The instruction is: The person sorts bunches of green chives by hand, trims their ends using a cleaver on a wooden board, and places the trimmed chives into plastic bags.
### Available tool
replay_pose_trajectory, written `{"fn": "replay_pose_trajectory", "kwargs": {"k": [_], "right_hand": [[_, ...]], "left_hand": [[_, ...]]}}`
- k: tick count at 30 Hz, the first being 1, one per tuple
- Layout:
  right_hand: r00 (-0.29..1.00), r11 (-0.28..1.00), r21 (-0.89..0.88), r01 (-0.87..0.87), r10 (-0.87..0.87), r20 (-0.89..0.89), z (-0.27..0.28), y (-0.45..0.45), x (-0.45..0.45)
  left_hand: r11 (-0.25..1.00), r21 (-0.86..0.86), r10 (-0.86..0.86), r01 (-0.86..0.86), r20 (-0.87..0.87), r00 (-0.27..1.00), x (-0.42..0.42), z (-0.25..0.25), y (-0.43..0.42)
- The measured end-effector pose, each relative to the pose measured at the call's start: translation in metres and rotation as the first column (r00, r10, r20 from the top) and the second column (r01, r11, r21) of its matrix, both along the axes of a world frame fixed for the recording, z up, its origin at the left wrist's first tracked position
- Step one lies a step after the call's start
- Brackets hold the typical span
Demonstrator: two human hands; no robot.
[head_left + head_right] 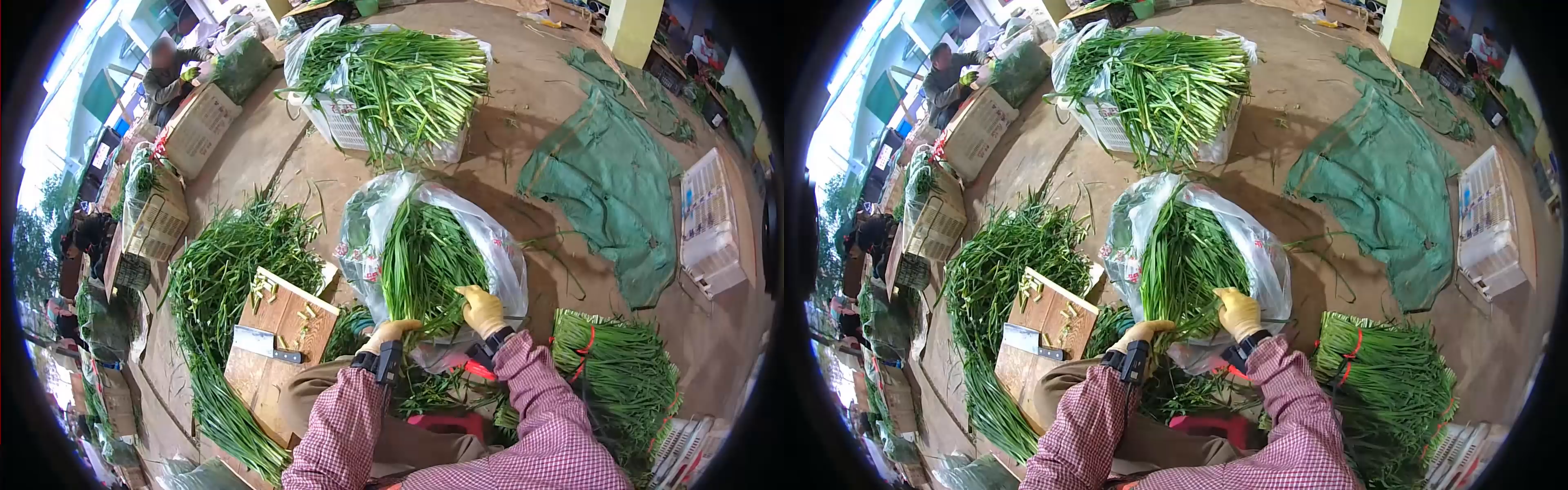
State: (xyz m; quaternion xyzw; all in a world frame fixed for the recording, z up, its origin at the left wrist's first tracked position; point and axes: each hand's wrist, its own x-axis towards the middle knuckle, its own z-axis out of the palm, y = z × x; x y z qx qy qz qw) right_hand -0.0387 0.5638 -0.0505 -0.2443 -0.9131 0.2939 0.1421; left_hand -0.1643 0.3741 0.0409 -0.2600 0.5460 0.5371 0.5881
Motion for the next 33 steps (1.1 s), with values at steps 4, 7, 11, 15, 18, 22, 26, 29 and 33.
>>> {"fn": "replay_pose_trajectory", "kwargs": {"k": [4,7,11,15,18,22,26,29,33], "right_hand": [[0.994,0.980,-0.192,0.057,-0.075,-0.085,0.032,-0.032,-0.005],[0.963,0.963,-0.253,0.090,-0.149,-0.226,0.076,-0.048,-0.009],[0.958,0.892,-0.422,-0.165,0.044,-0.282,0.038,-0.058,-0.014],[0.983,0.938,-0.325,-0.117,0.155,0.096,0.016,-0.055,-0.001],[0.948,0.932,-0.363,-0.021,0.133,0.288,-0.010,-0.040,0.009],[0.999,0.939,-0.341,-0.036,0.042,0.010,-0.006,-0.040,0.015],[0.990,0.864,-0.487,-0.126,0.077,-0.121,0.018,-0.057,0.010],[0.980,0.885,-0.428,-0.185,0.196,-0.018,0.027,-0.077,0.010],[0.967,0.946,-0.258,-0.198,0.232,0.109,0.057,-0.104,0.009]], "left_hand": [[0.991,-0.018,-0.137,0.136,-0.074,0.988,-0.003,-0.010,-0.005],[0.991,-0.004,-0.130,0.131,-0.084,0.988,-0.004,-0.017,-0.005],[0.994,-0.008,-0.111,0.111,-0.069,0.991,-0.003,-0.002,-0.001],[0.987,0.022,-0.157,0.161,-0.129,0.979,-0.008,-0.032,-0.013],[0.987,-0.008,-0.161,0.161,-0.120,0.980,-0.007,-0.021,-0.011],[0.978,0.049,-0.193,0.204,-0.180,0.965,-0.013,-0.067,-0.025],[0.979,0.034,-0.197,0.202,-0.115,0.974,-0.009,-0.027,-0.013],[0.970,-0.009,-0.237,0.241,-0.230,0.944,-0.004,-0.005,-0.009],[0.993,0.101,-0.067,0.063,0.042,0.997,-0.003,-0.009,-0.014]]}}
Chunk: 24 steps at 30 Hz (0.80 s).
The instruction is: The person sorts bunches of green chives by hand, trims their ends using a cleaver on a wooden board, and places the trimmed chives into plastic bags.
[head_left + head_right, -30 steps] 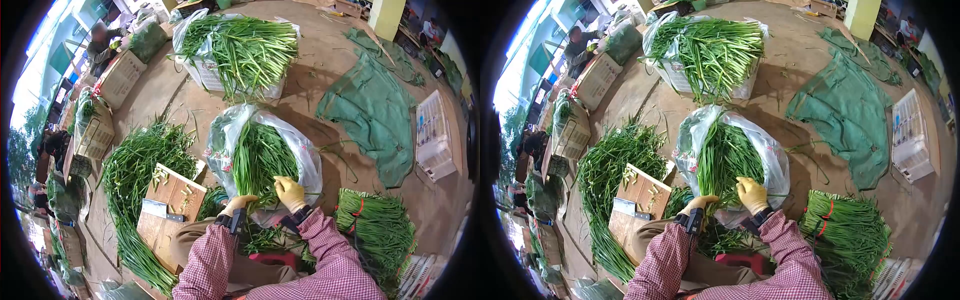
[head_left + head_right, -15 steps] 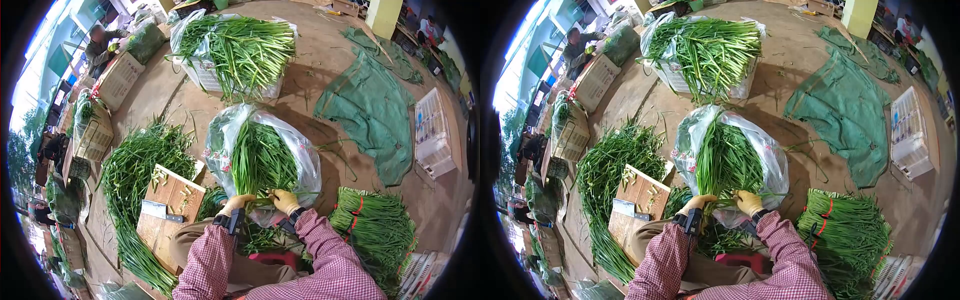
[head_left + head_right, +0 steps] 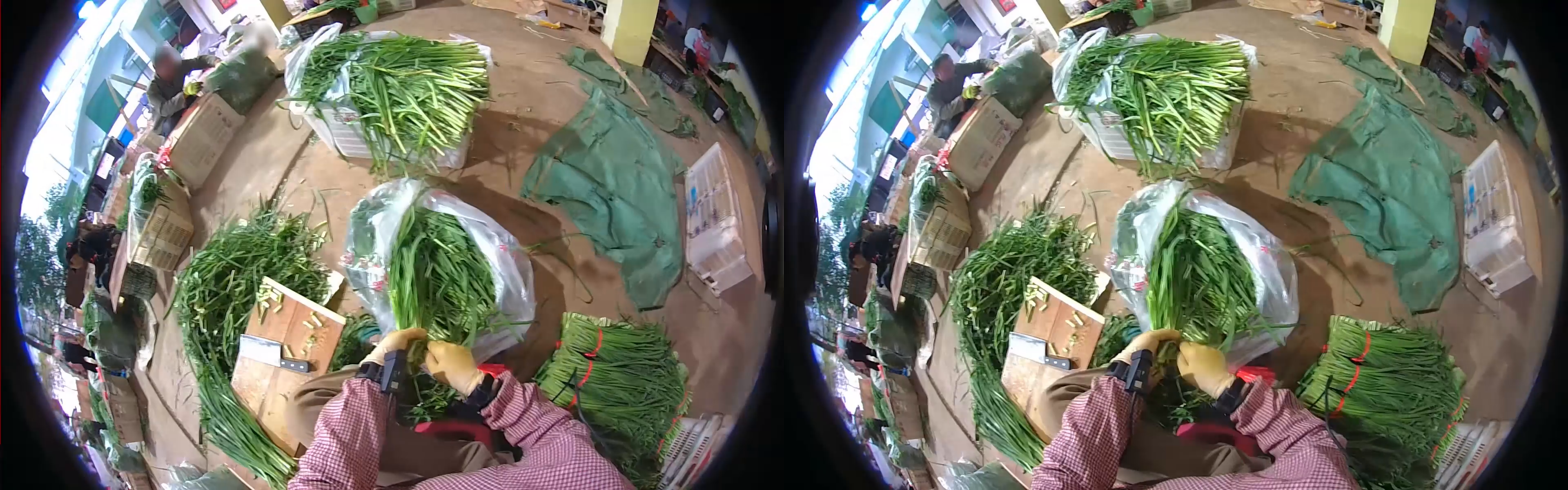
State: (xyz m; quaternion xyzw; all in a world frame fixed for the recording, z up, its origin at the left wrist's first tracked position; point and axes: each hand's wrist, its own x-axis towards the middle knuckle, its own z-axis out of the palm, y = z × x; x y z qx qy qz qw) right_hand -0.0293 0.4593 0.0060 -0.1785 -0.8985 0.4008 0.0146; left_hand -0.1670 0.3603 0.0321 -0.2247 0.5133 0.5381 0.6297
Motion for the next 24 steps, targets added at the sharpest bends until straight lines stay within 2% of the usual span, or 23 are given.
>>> {"fn": "replay_pose_trajectory", "kwargs": {"k": [1,3,4,5,6,7,8,9,10,11,12,14,15,16,18,19,20,22,24], "right_hand": [[1.000,0.998,0.070,0.007,-0.008,0.017,0.002,-0.008,0.001],[0.993,0.985,0.124,-0.121,0.121,0.013,0.012,-0.005,0.011],[0.977,0.968,0.133,-0.214,0.212,0.032,0.020,0.003,0.014],[0.986,0.978,0.127,-0.164,0.159,0.049,0.039,0.013,0.013],[0.991,0.985,0.127,-0.117,0.109,0.073,0.053,0.026,0.009],[1.000,0.993,0.114,-0.012,0.013,-0.011,0.055,0.038,0.002],[0.991,0.991,0.095,0.096,-0.086,-0.099,0.055,0.048,-0.002],[0.991,0.975,0.193,0.114,-0.098,-0.090,0.037,0.055,-0.006],[0.990,0.948,0.291,0.131,-0.110,-0.087,0.010,0.062,-0.016],[0.989,0.959,0.265,0.098,-0.124,0.083,-0.010,0.064,-0.023],[0.971,0.941,0.329,0.075,-0.144,0.190,-0.026,0.060,-0.033],[0.950,0.885,0.465,0.031,-0.171,0.263,-0.086,0.045,-0.048],[0.925,0.905,0.424,-0.043,-0.125,0.360,-0.062,0.038,-0.049],[0.916,0.906,0.422,-0.029,-0.144,0.373,-0.081,0.033,-0.051],[0.944,0.873,0.483,0.074,-0.217,0.248,-0.111,0.025,-0.046],[0.934,0.872,0.487,0.055,-0.217,0.284,-0.103,0.021,-0.046],[0.933,0.873,0.484,0.060,-0.221,0.284,-0.101,0.018,-0.046],[0.932,0.871,0.488,0.066,-0.228,0.281,-0.104,0.016,-0.046],[0.937,0.898,0.432,0.086,-0.219,0.270,-0.092,0.019,-0.047]], "left_hand": [[0.993,0.068,-0.082,0.091,-0.126,0.989,0.001,0.011,-0.002],[0.973,0.049,-0.200,0.226,-0.310,0.929,0.002,0.005,-0.006],[1.000,0.009,-0.028,0.028,-0.030,0.999,0.001,-0.004,-0.005],[0.989,0.090,-0.106,0.117,-0.125,0.986,-0.001,-0.020,-0.012],[0.990,0.088,-0.094,0.111,-0.178,0.980,0.002,-0.033,-0.011],[0.991,0.085,-0.084,0.106,-0.230,0.970,0.005,-0.045,-0.010],[0.999,0.024,-0.041,0.044,-0.102,0.994,0.002,-0.021,0.001],[0.999,0.009,-0.034,0.035,-0.096,0.995,0.002,-0.013,0.003],[0.988,0.051,-0.138,0.147,-0.148,0.979,-0.003,-0.005,0.001],[0.987,0.061,-0.138,0.149,-0.157,0.978,-0.004,0.007,0.004],[0.986,0.068,-0.140,0.153,-0.164,0.976,-0.001,0.016,0.008],[0.988,0.131,-0.058,0.082,-0.178,0.982,0.002,0.002,0.007],[0.991,0.121,-0.032,0.049,-0.135,0.990,0.002,0.013,0.006],[0.994,0.111,-0.009,0.019,-0.092,0.996,0.003,0.028,0.006],[0.996,0.094,0.013,-0.004,-0.095,0.995,0.005,0.070,0.000],[0.996,0.088,0.024,-0.015,-0.099,0.995,0.005,0.090,-0.006],[0.987,0.161,0.045,-0.016,-0.179,0.983,0.007,0.102,-0.020],[0.982,0.181,-0.016,0.055,-0.209,0.978,0.006,0.149,-0.049],[0.986,0.161,0.002,0.037,-0.234,0.972,0.012,0.198,-0.080]]}}
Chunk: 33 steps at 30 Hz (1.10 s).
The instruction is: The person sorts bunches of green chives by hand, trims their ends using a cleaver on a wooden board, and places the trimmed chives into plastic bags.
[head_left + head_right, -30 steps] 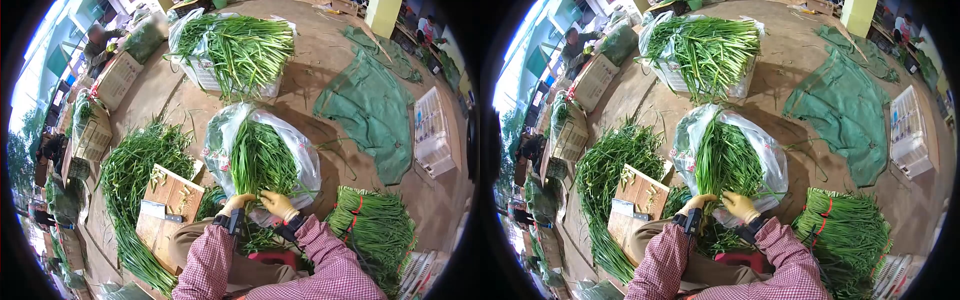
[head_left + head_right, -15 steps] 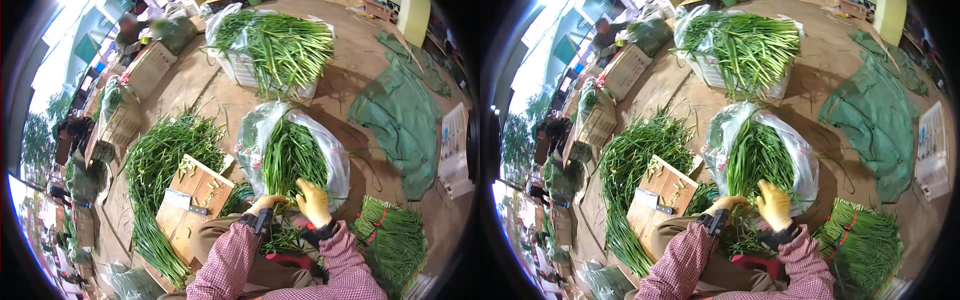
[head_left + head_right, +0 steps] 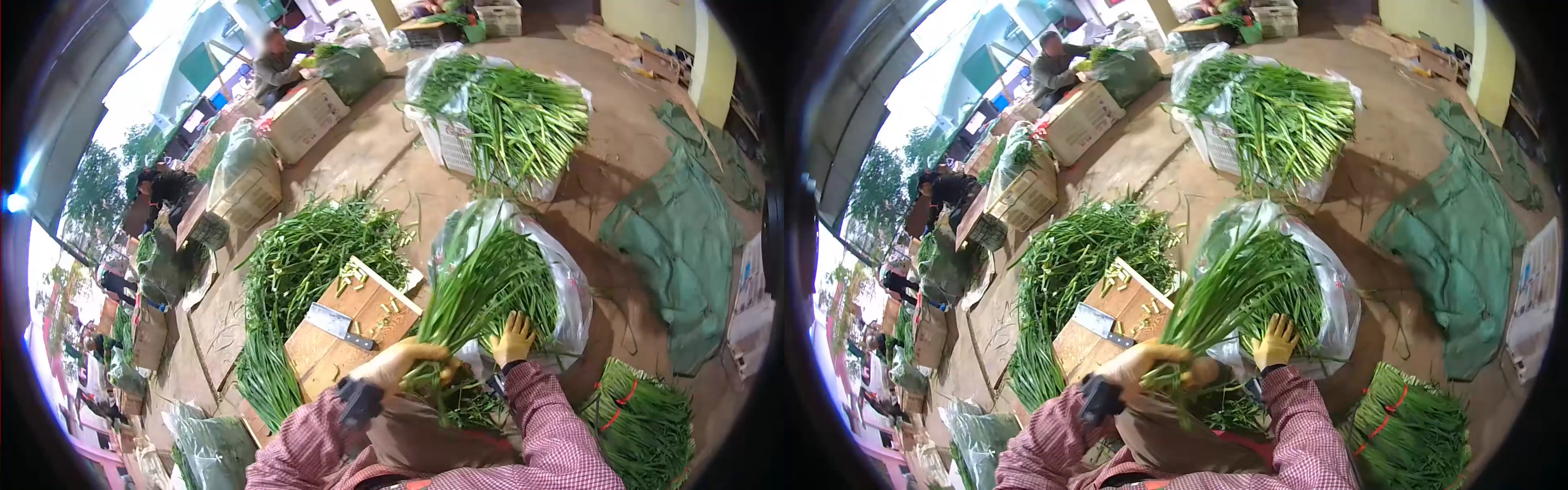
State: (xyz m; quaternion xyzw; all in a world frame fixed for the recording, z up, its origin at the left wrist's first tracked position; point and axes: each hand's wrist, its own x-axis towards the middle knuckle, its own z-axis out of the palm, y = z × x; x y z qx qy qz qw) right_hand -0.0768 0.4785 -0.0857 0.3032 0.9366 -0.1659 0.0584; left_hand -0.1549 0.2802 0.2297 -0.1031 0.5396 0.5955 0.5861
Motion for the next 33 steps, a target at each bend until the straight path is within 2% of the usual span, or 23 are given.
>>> {"fn": "replay_pose_trajectory", "kwargs": {"k": [1,2,3,5,6,7,8,9,10,11,12,13,14,17,20,23,25,27,28,30,32,33], "right_hand": [[1.000,1.000,-0.005,-0.006,0.006,-0.003,0.002,0.001,0.000],[1.000,1.000,-0.010,-0.014,0.014,-0.007,0.005,0.001,0.000],[0.999,0.999,0.014,-0.036,0.036,0.003,0.001,0.005,-0.001],[0.996,0.995,-0.050,-0.085,0.085,-0.002,0.009,0.013,0.003],[0.993,0.990,-0.087,-0.109,0.112,0.027,0.030,0.017,0.007],[0.983,0.979,-0.095,-0.180,0.183,0.028,0.047,0.021,0.004],[0.975,0.975,-0.048,-0.219,0.216,-0.057,0.065,0.023,0.015],[0.947,0.966,0.045,-0.255,0.259,-0.190,0.046,0.026,0.018],[0.889,0.948,-0.150,-0.282,0.200,-0.411,0.063,0.027,0.023],[0.796,0.874,-0.321,-0.364,0.113,-0.594,0.080,0.029,0.028],[0.907,0.719,-0.630,-0.294,0.002,-0.422,0.149,0.018,0.028],[0.885,0.523,-0.760,-0.384,-0.027,-0.465,0.186,0.008,0.033],[0.865,0.294,-0.837,-0.461,-0.063,-0.498,0.216,-0.003,0.037],[0.869,-0.104,-0.873,-0.476,0.097,-0.485,0.299,-0.052,0.041],[0.818,-0.232,-0.877,-0.421,0.322,-0.477,0.281,-0.101,0.019],[0.821,-0.479,-0.828,-0.292,0.318,-0.474,0.291,-0.152,-0.005],[0.837,-0.361,-0.871,-0.333,0.312,-0.450,0.323,-0.172,-0.018],[0.846,-0.335,-0.867,-0.370,0.264,-0.463,0.319,-0.186,-0.036],[0.847,-0.371,-0.845,-0.385,0.222,-0.483,0.286,-0.197,-0.063],[0.826,-0.472,-0.791,-0.388,0.202,-0.526,0.291,-0.217,-0.072],[0.786,-0.594,-0.726,-0.346,0.240,-0.570,0.357,-0.237,-0.057],[0.824,-0.651,-0.706,-0.278,0.216,-0.524,0.356,-0.249,-0.065]], "left_hand": [[0.995,0.097,0.022,-0.035,0.128,0.992,0.001,0.010,-0.019],[0.998,0.055,-0.002,0.001,0.025,1.000,0.001,0.004,-0.044],[0.997,0.043,0.061,-0.062,0.013,0.998,0.008,0.019,-0.058],[0.982,0.052,0.178,-0.179,0.025,0.984,0.022,0.040,-0.084],[0.970,0.072,0.229,-0.232,0.050,0.972,0.029,0.043,-0.099],[0.964,0.047,0.264,-0.264,0.003,0.965,0.032,0.043,-0.110],[0.960,0.018,0.281,-0.280,-0.070,0.957,0.038,0.049,-0.121],[0.955,0.046,0.295,-0.293,-0.047,0.954,0.039,0.042,-0.136],[0.949,0.074,0.308,-0.306,-0.025,0.951,0.040,0.037,-0.148],[0.940,0.104,0.327,-0.324,-0.015,0.945,0.043,0.035,-0.157],[0.930,0.133,0.345,-0.341,-0.005,0.939,0.048,0.037,-0.164],[0.919,0.163,0.362,-0.358,0.004,0.932,0.052,0.038,-0.170],[0.920,0.160,0.364,-0.358,-0.005,0.932,0.055,0.037,-0.176],[0.903,0.188,0.403,-0.386,-0.061,0.913,0.066,0.040,-0.188],[0.924,0.203,0.359,-0.323,-0.175,0.917,0.082,0.053,-0.197],[0.926,0.292,0.317,-0.239,-0.258,0.913,0.096,0.049,-0.217],[0.913,0.334,0.325,-0.234,-0.250,0.912,0.103,0.040,-0.231],[0.910,0.350,0.332,-0.221,-0.297,0.896,0.112,0.030,-0.247],[0.908,0.356,0.339,-0.219,-0.318,0.885,0.117,0.025,-0.254],[0.913,0.362,0.315,-0.186,-0.336,0.888,0.124,0.007,-0.269],[0.937,0.333,0.239,-0.110,-0.376,0.895,0.125,-0.017,-0.288],[0.950,0.307,0.177,-0.057,-0.377,0.909,0.122,-0.041,-0.299]]}}
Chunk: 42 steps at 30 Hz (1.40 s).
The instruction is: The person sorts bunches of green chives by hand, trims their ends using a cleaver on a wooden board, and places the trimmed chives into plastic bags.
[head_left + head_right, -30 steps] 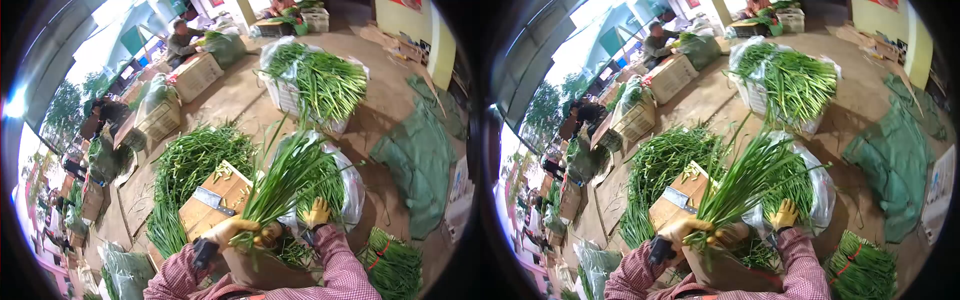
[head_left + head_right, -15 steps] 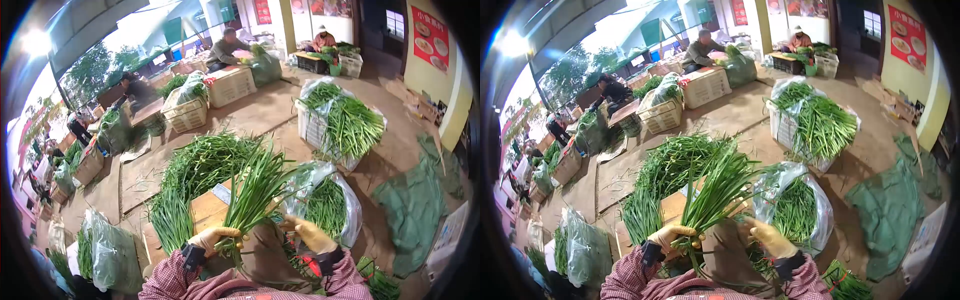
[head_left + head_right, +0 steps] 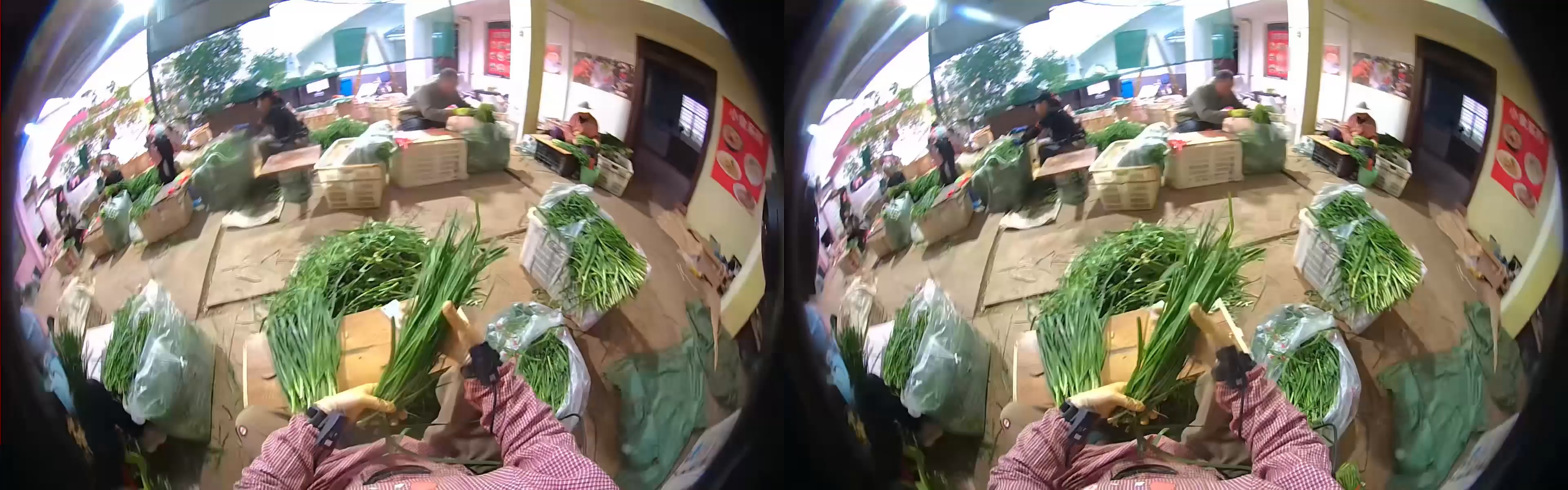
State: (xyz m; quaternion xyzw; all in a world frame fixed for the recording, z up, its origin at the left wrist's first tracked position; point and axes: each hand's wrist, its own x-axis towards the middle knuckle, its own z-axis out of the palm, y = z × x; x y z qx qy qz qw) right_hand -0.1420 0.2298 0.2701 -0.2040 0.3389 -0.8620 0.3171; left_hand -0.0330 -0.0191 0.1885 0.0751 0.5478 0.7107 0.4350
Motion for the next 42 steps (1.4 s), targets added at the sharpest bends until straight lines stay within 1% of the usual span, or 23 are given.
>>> {"fn": "replay_pose_trajectory", "kwargs": {"k": [1,3,5,7,9,10,11,13,15,17,19,20,21,24,27,28,29,31,32,33,35,41,42], "right_hand": [[0.997,0.997,-0.070,-0.013,0.019,0.081,-0.006,-0.012,-0.011],[0.998,0.998,-0.019,0.063,-0.063,-0.018,-0.021,-0.029,-0.032],[0.999,0.993,0.117,0.034,-0.031,-0.031,-0.008,-0.039,-0.033],[0.999,0.997,0.073,-0.008,0.011,-0.038,0.003,-0.053,-0.025],[0.996,0.981,0.181,0.065,-0.053,-0.070,0.005,-0.059,-0.018],[0.989,0.964,0.241,0.115,-0.088,-0.121,0.012,-0.062,-0.014],[0.977,0.940,0.296,0.170,-0.122,-0.174,0.013,-0.064,-0.011],[0.938,0.889,0.351,0.295,-0.199,-0.284,0.001,-0.070,-0.014],[0.866,0.798,0.422,0.431,-0.233,-0.443,-0.006,-0.072,-0.018],[0.875,0.772,0.466,0.432,-0.233,-0.424,-0.025,-0.074,-0.032],[0.894,0.832,0.386,0.398,-0.258,-0.366,-0.064,-0.082,-0.059],[0.846,0.836,0.349,0.424,-0.227,-0.483,-0.070,-0.081,-0.062],[0.781,0.841,0.303,0.448,-0.204,-0.590,-0.062,-0.083,-0.059],[0.844,0.851,0.317,0.419,-0.236,-0.482,-0.013,-0.096,-0.054],[0.612,0.815,0.253,0.522,-0.150,-0.777,-0.022,-0.100,-0.074],[0.728,0.835,0.304,0.459,-0.157,-0.668,-0.032,-0.102,-0.077],[0.810,0.878,0.275,0.391,-0.187,-0.556,-0.041,-0.106,-0.078],[0.750,0.774,0.470,0.424,-0.010,-0.661,-0.052,-0.100,-0.088],[0.865,0.913,0.308,0.270,-0.089,-0.494,-0.072,-0.109,-0.092],[0.835,0.819,0.500,0.282,0.047,-0.548,-0.067,-0.100,-0.096],[0.810,0.818,0.507,0.272,0.090,-0.579,-0.077,-0.100,-0.107],[0.385,0.753,0.304,0.584,0.073,-0.920,-0.047,-0.108,-0.115],[0.142,0.638,0.193,0.745,0.130,-0.981,-0.053,-0.107,-0.118]], "left_hand": [[1.000,0.001,-0.006,0.006,-0.058,0.998,-0.001,-0.010,-0.005],[1.000,-0.004,-0.018,0.018,-0.167,0.986,0.002,-0.026,-0.010],[0.999,0.051,0.024,-0.020,-0.083,0.996,0.001,-0.042,-0.015],[0.994,0.009,0.111,-0.111,-0.079,0.991,0.005,-0.012,-0.016],[0.965,-0.023,0.234,-0.261,-0.370,0.899,-0.009,-0.040,-0.030],[0.858,-0.338,0.189,-0.387,-0.494,0.849,-0.009,-0.023,-0.042],[0.785,-0.386,0.296,-0.485,-0.454,0.840,-0.007,-0.005,-0.049],[0.562,-0.149,0.623,-0.814,-0.570,0.535,-0.015,-0.012,-0.064],[0.427,0.147,0.637,-0.892,-0.749,0.182,-0.023,-0.001,-0.072],[0.421,0.167,0.547,-0.892,-0.831,0.102,-0.020,0.052,-0.061],[0.522,0.093,0.349,-0.848,-0.930,0.113,-0.034,0.068,-0.054],[0.569,0.059,0.347,-0.820,-0.922,0.174,-0.039,0.078,-0.044],[0.618,0.034,0.321,-0.785,-0.923,0.212,-0.053,0.072,-0.040],[0.670,-0.152,0.269,-0.726,-0.863,0.429,-0.091,0.057,-0.031],[0.736,-0.165,0.231,-0.657,-0.851,0.472,-0.121,0.046,-0.027],[0.743,-0.263,0.239,-0.616,-0.755,0.611,-0.124,0.052,-0.025],[0.777,-0.222,0.226,-0.589,-0.775,0.590,-0.134,0.035,-0.028],[0.829,-0.188,0.175,-0.526,-0.807,0.564,-0.145,0.025,-0.030],[0.849,-0.158,0.242,-0.505,-0.733,0.636,-0.149,0.015,-0.030],[0.864,-0.124,0.303,-0.488,-0.646,0.701,-0.152,0.009,-0.028],[0.846,-0.155,0.262,-0.510,-0.713,0.651,-0.158,0.001,-0.026],[0.858,-0.160,0.255,-0.488,-0.692,0.676,-0.169,0.014,-0.021],[0.839,-0.134,0.287,-0.527,-0.714,0.639,-0.170,0.001,-0.021]]}}
